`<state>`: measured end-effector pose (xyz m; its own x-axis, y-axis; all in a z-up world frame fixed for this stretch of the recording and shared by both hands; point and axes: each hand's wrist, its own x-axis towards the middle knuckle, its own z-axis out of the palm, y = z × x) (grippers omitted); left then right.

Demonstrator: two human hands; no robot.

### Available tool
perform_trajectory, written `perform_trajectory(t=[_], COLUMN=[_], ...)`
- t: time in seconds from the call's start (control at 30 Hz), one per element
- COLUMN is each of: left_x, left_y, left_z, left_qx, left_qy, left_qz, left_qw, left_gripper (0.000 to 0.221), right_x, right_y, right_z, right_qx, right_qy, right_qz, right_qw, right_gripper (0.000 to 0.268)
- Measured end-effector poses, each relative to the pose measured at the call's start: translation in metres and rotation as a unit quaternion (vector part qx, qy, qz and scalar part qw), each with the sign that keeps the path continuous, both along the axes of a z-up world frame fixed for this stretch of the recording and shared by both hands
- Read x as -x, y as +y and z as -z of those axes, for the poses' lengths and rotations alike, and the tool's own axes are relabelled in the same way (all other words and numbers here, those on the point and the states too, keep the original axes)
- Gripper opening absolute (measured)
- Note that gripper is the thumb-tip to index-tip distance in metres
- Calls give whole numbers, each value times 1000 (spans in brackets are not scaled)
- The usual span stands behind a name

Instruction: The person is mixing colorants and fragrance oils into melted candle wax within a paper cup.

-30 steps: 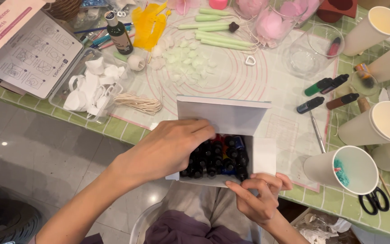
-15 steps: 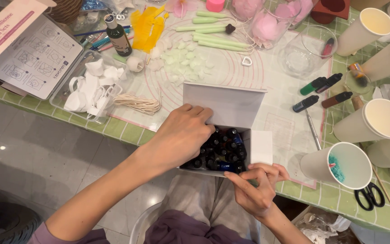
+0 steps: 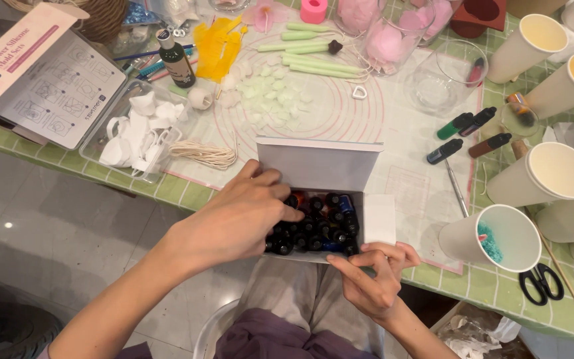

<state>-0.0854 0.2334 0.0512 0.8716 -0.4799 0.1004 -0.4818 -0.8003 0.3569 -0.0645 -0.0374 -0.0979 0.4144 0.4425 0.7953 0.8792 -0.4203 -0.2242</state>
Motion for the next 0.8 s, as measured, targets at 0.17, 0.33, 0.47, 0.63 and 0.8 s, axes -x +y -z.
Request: perform_trajectory(t=[0.17, 0.33, 0.47, 0.63, 0.8], left_x=[3, -2, 1, -1, -1], left_y=[-7, -8, -14, -12, -10], left_z=[17, 21, 24, 30, 26], left_qx=[-25, -25, -48, -29, -4], left_qy=[-31, -46, -90, -88, -104], left_qz=[-13, -19, -44, -51, -40], left_qw=[999, 998, 994, 994, 994], left_gripper=[39, 36, 31, 27, 52], right_x=[2, 3, 4, 5, 4], right_y=[-2, -7, -7, -6, -5], right_z=[2, 9, 13, 14, 8], right_qx=[1, 15, 17, 4, 19], right_qy=[-7, -23, -31, -42, -20], right_qz=[3, 8, 8, 11, 11], right_qw=[1000, 1000, 999, 999, 1000], right_gripper=[54, 58, 56, 55, 54])
